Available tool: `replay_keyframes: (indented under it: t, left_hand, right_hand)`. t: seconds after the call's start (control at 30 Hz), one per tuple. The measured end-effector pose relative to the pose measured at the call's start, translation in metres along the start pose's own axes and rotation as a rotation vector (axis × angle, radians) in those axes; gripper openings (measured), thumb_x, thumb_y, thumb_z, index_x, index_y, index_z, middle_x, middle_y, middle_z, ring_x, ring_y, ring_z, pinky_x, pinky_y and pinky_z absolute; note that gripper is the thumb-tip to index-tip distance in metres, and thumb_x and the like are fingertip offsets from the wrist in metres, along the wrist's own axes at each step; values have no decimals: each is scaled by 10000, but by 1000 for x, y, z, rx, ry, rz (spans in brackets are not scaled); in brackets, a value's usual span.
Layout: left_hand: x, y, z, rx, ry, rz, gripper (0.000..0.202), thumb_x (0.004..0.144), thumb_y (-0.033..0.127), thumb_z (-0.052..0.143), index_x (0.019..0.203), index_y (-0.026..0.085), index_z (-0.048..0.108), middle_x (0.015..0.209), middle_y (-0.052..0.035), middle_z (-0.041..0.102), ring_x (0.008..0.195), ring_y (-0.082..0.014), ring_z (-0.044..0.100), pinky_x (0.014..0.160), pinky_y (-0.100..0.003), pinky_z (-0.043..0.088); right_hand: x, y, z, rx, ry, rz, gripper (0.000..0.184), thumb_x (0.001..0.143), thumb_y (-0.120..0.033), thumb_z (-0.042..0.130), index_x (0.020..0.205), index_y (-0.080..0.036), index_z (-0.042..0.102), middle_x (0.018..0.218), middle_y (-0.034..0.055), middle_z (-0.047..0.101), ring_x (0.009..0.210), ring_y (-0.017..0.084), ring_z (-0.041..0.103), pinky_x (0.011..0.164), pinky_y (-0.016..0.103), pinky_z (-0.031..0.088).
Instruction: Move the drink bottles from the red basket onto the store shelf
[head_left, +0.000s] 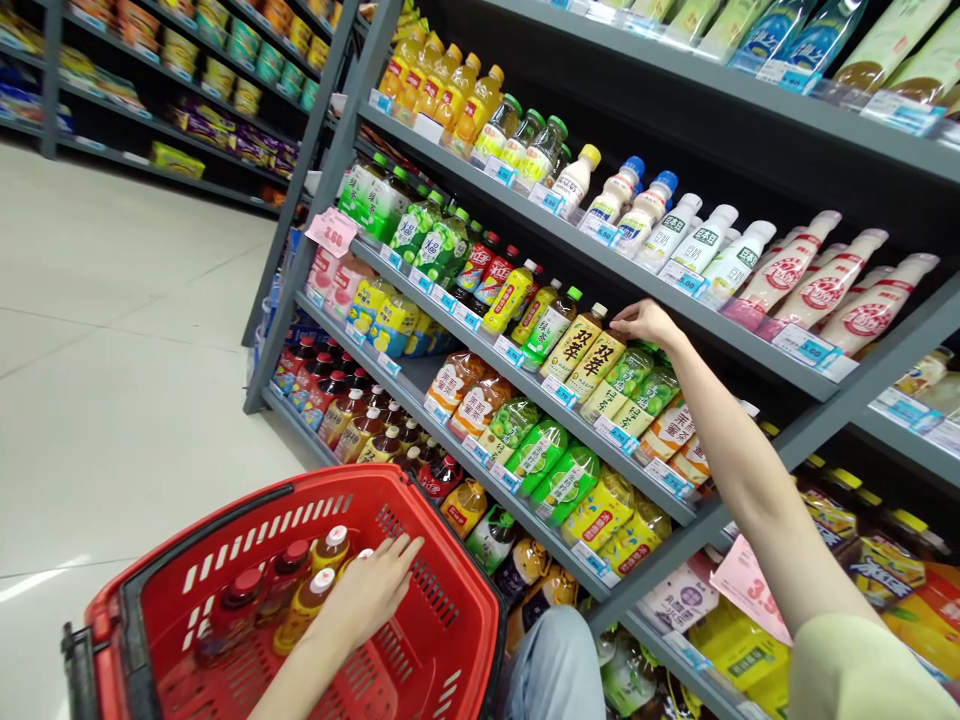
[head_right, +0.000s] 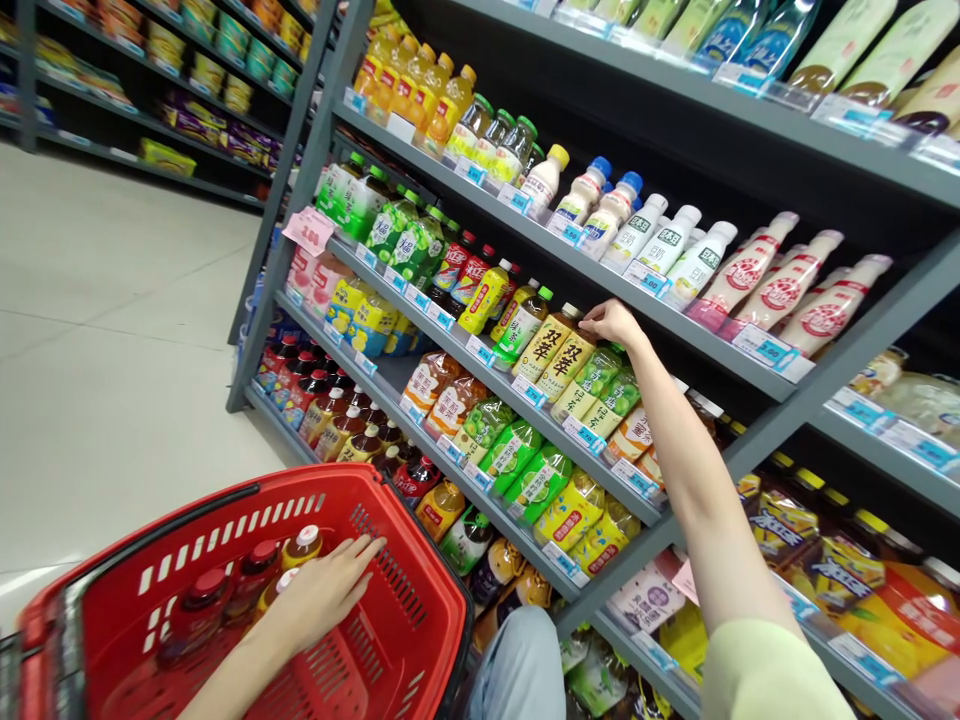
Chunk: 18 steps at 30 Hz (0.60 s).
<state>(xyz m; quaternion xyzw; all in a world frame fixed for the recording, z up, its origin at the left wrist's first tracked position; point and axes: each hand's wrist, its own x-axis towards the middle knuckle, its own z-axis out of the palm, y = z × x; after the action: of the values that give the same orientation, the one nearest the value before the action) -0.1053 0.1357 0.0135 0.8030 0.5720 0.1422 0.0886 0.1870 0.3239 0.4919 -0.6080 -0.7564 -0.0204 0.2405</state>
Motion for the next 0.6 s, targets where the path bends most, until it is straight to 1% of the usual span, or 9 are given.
replay_keyframes:
  t: [0.1, 0.17, 0.23, 0.3, 0.33, 0.4, 0.5, 0.57, 0.6]
  left_hand:
    - [0, 0, -1, 7, -19, 14, 542, 920, 106, 360, 1412, 135, 585, 1426, -192, 590, 1316, -321, 573, 1061, -472, 491]
    - [-2, 0, -4, 27, -48, 35, 482, 939, 122, 340, 1292, 117, 668, 1274, -204, 685, 1204, -332, 649, 1010, -484, 514]
    - [-4, 1, -7, 43, -59, 48, 447, 963, 150, 315, 1150, 113, 719, 1080, -196, 741, 1051, -342, 707, 927, -493, 538]
    - [-5, 1, -9, 41, -57, 48, 429, 969, 168, 311, 1073, 122, 725, 1003, -183, 742, 982, -343, 717, 880, -488, 542]
    - [-6, 1, -9, 34, -54, 47, 419, 965, 167, 316, 1059, 128, 722, 1019, -181, 738, 987, -340, 715, 878, -480, 539]
    - [-5, 0, -8, 18, -54, 45, 410, 948, 147, 322, 1054, 142, 718, 1069, -175, 731, 1015, -325, 709, 889, -458, 537]
    - [-2, 0, -4, 16, -66, 46, 415, 915, 109, 335, 1088, 161, 709, 1116, -163, 723, 1062, -295, 702, 919, -428, 538]
    - [0, 1, -1, 15, -71, 58, 418, 900, 100, 353, 1127, 171, 697, 1140, -158, 718, 1085, -285, 697, 935, -421, 540]
    - [1, 2, 0, 5, -70, 65, 415, 897, 103, 364, 1139, 177, 692, 1146, -157, 717, 1090, -282, 696, 939, -420, 541]
  right_hand:
    - [-6, -5, 0, -117, 15, -31, 230, 821, -332, 738, 957, -148, 756, 926, 103, 772, 841, 242, 736, 818, 372, 611]
    - [-14, -11, 3, -234, 64, -66, 226, 861, -351, 682, 947, -156, 758, 939, 108, 764, 888, 253, 727, 889, 385, 579]
    - [-28, -22, 10, -339, 197, -94, 243, 899, -360, 616, 964, -166, 747, 996, 123, 752, 978, 278, 704, 953, 401, 541]
    - [-50, -36, 20, -424, 411, -156, 253, 925, -367, 563, 1012, -184, 716, 1095, 133, 727, 1073, 297, 664, 974, 416, 515]
    - [-66, -45, 26, -463, 522, -230, 248, 938, -368, 542, 1029, -195, 694, 1135, 132, 713, 1100, 299, 644, 964, 417, 510]
    - [-107, -65, 37, -474, 627, -415, 216, 972, -362, 493, 964, -219, 654, 1001, 104, 723, 982, 253, 665, 864, 369, 526]
    - [-189, -103, 50, -337, 622, -756, 195, 949, -352, 576, 779, -257, 582, 638, 2, 638, 569, 152, 592, 554, 290, 467]
    - [-246, -130, 53, -257, 550, -986, 256, 869, -284, 683, 658, -269, 539, 538, -42, 564, 466, 127, 500, 475, 294, 413]
    - [-271, -142, 53, -235, 531, -1028, 280, 815, -272, 730, 612, -275, 537, 507, -50, 531, 428, 123, 448, 434, 307, 374]
